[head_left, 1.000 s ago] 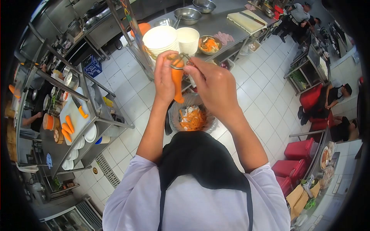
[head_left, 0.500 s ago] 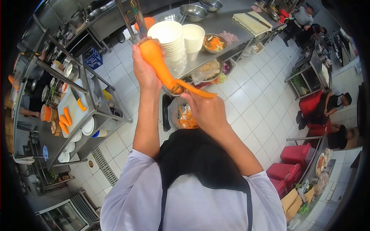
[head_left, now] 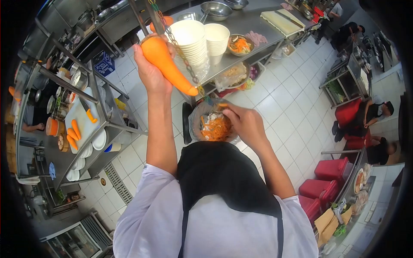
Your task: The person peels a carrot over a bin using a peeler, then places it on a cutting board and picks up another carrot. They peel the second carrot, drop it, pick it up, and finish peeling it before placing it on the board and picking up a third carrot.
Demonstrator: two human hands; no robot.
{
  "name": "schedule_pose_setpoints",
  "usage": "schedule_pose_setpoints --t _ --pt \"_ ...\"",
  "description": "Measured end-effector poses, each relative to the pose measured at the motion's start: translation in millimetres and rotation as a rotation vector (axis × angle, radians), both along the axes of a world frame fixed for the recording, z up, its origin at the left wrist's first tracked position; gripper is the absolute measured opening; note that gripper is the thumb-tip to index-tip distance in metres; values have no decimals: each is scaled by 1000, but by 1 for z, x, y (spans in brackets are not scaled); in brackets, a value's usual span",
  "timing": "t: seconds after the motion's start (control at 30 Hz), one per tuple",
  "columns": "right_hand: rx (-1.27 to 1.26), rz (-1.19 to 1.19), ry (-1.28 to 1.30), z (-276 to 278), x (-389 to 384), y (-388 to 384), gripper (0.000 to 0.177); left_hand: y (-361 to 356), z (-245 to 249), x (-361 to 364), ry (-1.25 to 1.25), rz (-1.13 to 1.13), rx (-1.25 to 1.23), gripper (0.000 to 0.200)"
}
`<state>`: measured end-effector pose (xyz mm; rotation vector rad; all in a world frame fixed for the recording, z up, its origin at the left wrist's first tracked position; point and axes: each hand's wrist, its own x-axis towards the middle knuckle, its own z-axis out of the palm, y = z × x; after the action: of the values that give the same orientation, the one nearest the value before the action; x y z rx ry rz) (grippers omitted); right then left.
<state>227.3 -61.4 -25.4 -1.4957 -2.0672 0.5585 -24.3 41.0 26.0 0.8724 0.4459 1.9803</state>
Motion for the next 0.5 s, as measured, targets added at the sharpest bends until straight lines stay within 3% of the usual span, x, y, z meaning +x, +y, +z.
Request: schedule_pose_setpoints --t 0.17,0.27,0.37,0.5 --pt "433 67 229 44 -30 -3 30 -9 9 26 124 116 -70 54" --pt "521 90 59 49 -44 2 34 -14 12 40 232 236 -58 53" --pt "422 86 -31 47 -47 -6 33 -19 16 38 238 326 -58 52" --pt "273 138 -134 17 -33 -10 28 -21 13 19 88 213 -68 54"
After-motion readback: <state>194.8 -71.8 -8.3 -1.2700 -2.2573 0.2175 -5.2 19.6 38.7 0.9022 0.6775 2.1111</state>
